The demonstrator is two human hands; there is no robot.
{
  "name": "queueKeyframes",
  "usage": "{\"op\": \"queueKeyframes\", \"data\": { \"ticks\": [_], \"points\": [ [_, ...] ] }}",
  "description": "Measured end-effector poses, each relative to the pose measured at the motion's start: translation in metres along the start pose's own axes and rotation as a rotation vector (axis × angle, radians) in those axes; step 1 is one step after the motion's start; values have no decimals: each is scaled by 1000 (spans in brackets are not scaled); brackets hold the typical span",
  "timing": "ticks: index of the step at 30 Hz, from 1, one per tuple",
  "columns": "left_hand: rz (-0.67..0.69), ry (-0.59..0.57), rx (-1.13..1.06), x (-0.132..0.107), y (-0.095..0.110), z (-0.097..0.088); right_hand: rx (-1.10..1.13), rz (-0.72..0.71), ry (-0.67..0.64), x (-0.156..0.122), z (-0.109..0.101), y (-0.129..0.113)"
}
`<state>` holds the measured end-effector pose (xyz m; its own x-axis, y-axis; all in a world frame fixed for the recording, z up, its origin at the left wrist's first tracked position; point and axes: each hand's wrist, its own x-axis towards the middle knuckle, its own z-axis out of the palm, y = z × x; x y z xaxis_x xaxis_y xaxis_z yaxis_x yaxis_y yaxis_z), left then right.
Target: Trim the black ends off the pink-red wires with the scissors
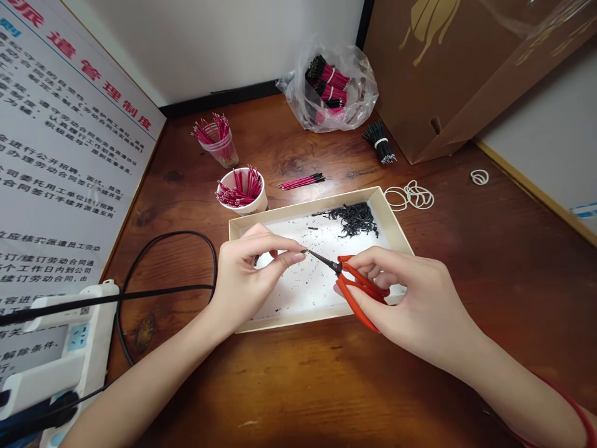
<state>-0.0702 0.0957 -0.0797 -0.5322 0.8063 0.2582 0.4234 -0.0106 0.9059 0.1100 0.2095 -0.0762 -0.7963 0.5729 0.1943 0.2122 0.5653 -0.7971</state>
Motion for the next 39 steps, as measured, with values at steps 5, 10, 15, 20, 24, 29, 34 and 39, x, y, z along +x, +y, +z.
{"op": "queueKeyframes", "data": {
  "ticks": [5, 10, 15, 20, 24, 29, 34, 39],
  "points": [
    [2, 4, 8, 0, 0, 0, 4, -3, 1, 1, 0, -1],
    [9, 1, 15, 0, 0, 0, 9, -2, 5, 1, 0, 0],
    [40, -7, 36, 0, 0, 0, 12, 11, -4, 1, 0, 0],
    [84, -16, 61, 0, 0, -1, 13, 2, -3, 0, -1, 0],
    [102, -20, 63, 0, -1, -1, -4, 0, -19, 0, -1, 1],
    [96, -27, 72, 1, -1, -1, -22, 29, -34, 0, -2, 1],
    [67, -20, 61, 1, 0, -1, -25, 46, -38, -1, -2, 1],
    [47, -22, 56, 1, 0, -1, -25, 40, -31, 0, -3, 0]
  ]
}}
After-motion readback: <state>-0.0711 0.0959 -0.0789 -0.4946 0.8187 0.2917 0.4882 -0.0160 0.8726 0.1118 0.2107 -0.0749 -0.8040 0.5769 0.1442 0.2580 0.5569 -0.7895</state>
